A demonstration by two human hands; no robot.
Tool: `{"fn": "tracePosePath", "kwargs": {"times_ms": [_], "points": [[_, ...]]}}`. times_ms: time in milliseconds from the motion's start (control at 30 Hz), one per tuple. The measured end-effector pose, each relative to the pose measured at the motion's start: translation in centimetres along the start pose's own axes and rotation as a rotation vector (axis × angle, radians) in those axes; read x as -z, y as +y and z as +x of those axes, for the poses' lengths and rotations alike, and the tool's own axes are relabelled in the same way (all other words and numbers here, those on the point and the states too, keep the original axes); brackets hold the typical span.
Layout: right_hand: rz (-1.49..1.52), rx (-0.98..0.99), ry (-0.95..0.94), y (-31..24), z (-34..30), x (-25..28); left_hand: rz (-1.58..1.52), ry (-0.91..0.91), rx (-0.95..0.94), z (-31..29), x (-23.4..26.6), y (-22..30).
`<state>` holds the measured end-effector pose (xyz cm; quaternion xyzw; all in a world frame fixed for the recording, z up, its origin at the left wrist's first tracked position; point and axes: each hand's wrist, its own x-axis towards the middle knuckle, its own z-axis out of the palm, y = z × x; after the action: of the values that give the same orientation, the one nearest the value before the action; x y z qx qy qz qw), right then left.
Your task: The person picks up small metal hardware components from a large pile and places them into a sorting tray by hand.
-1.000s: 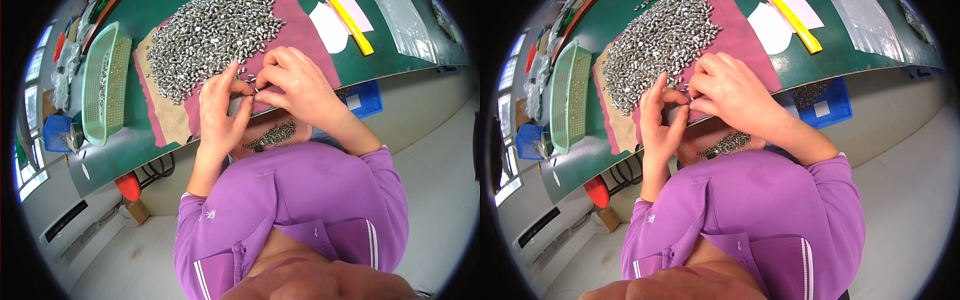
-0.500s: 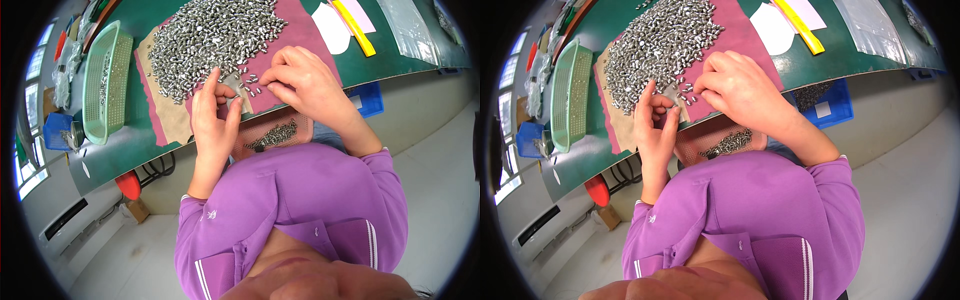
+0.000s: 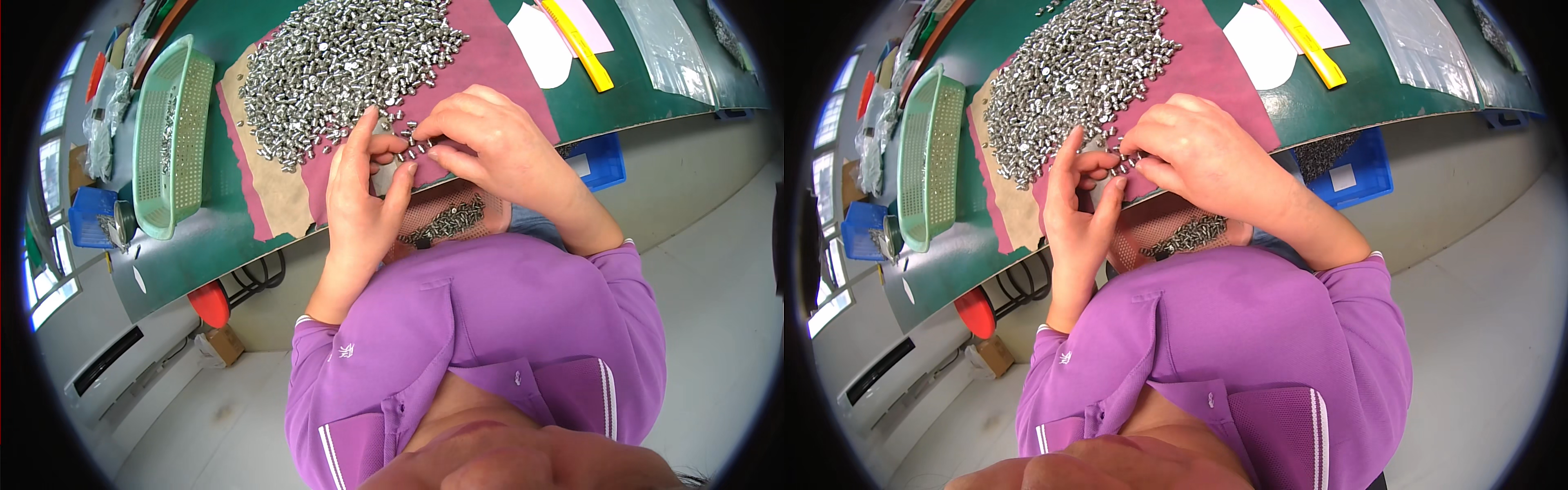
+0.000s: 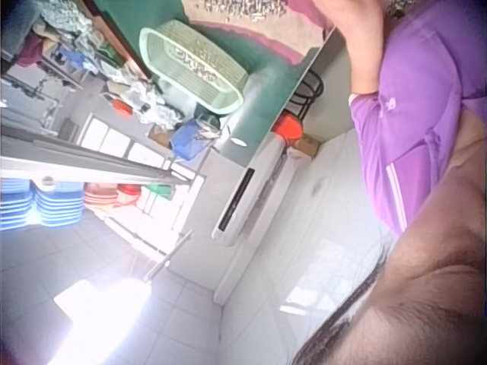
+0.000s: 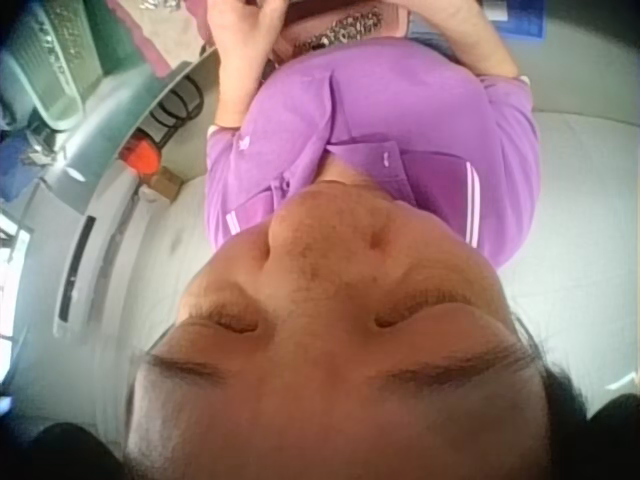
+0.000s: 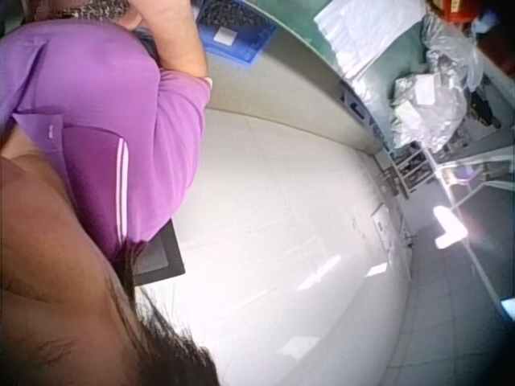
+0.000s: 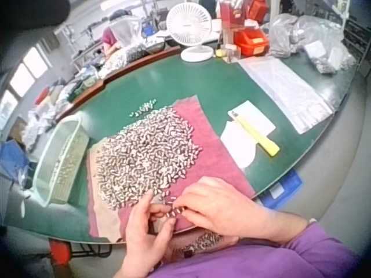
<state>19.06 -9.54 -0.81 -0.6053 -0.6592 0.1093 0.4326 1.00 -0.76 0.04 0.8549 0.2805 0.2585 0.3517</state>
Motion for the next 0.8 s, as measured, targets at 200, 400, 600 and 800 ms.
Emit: {"fn": "tracePosePath", "kwargs": {"times_ms": [200,400,600,800], "points": [[0.024,-0.037,0.030,-0.34,0.14,-0.96,-0.040,0.027,-0.002,0.02,-0.64,-0.29],[0.056,-0.044,-0.025,-0.41,0.13,-0.66,-0.084,-0.007,0.048,-0.03,-0.35,-0.17],[0.101,-0.070,-0.031,-0.48,-0.01,-0.27,-0.132,-0.058,0.064,0.01,0.22,0.14],[-0.005,-0.014,0.043,-0.71,-0.46,-0.62,-0.175,-0.010,0.068,-0.42,0.29,-0.53]]}}
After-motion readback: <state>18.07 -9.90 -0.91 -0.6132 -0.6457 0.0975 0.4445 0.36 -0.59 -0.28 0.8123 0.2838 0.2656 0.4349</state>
